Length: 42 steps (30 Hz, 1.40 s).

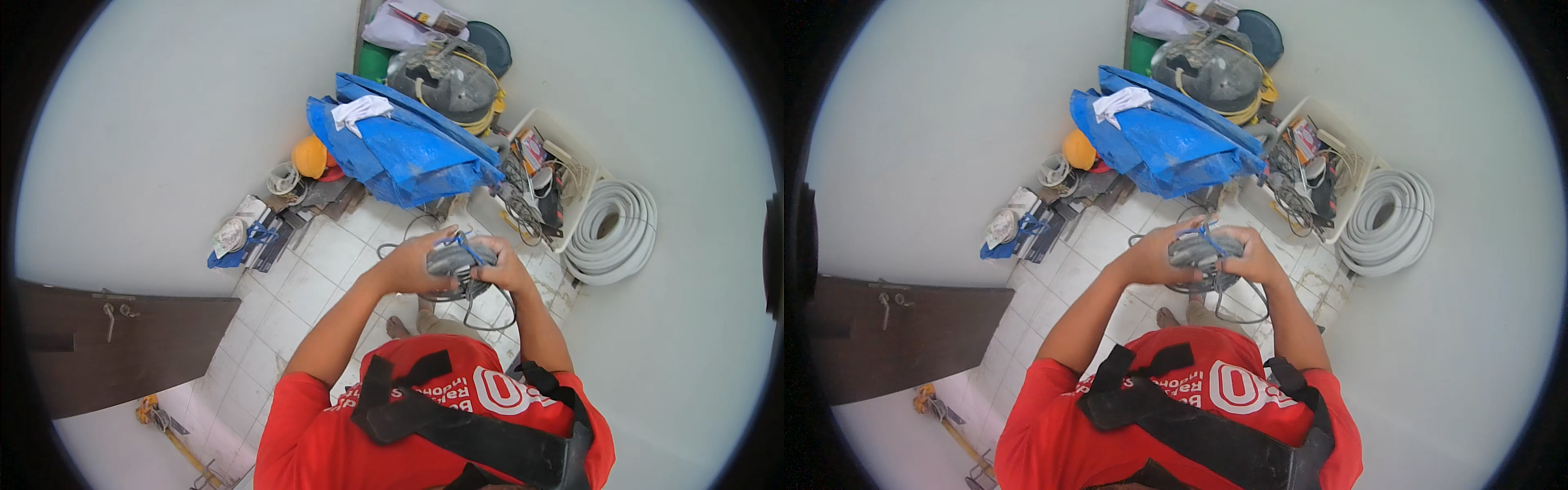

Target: The person unscrews and opens a plastic power strip with a screwdriver, then uses pliers to manipulate the internal wiring and contacts before reassembling parts of the housing.

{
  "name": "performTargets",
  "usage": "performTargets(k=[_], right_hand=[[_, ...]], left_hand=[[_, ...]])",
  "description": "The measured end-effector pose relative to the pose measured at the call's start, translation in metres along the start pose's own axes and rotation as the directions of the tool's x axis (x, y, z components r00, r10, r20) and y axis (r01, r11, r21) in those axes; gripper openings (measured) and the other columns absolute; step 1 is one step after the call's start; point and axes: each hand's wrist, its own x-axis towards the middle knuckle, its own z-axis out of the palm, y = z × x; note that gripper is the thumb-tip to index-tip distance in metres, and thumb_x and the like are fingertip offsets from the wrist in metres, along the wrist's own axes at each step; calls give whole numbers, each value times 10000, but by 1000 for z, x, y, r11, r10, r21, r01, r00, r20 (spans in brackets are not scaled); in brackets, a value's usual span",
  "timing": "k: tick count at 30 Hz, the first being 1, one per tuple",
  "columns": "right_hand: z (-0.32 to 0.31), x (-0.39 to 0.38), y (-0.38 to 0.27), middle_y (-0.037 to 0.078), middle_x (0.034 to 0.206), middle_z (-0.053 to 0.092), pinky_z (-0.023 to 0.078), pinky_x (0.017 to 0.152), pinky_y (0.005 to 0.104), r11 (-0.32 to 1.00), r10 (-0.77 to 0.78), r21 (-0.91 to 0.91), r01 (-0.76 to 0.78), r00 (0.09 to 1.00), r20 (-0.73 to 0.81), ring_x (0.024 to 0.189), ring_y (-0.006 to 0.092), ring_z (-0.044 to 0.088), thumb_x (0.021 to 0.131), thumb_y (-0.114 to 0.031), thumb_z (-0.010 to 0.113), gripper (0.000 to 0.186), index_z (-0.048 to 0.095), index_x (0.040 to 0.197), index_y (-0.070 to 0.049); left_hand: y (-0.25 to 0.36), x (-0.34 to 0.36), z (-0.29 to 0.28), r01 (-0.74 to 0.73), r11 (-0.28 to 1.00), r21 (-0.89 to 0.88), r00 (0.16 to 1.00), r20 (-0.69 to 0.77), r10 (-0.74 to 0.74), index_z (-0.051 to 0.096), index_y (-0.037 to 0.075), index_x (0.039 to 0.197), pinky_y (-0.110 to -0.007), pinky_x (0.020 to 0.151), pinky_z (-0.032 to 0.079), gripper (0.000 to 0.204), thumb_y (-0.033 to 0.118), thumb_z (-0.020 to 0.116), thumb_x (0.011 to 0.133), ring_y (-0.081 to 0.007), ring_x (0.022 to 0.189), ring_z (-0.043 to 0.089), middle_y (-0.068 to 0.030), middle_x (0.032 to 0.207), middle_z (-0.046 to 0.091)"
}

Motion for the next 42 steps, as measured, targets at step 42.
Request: performTargets(k=[42], right_hand=[[-244,-37,114,185,1512,424,308,1169,377,977,-4,206,61,964,-266,1380,268,440,1055,-491,483,760,227,1576,0]], left_hand=[[41,226,193,80,362,-929,944,-46,-327,534,-14,1282,-435,974,553,427,125,703,916,-218,904,700,-96,949,677]])
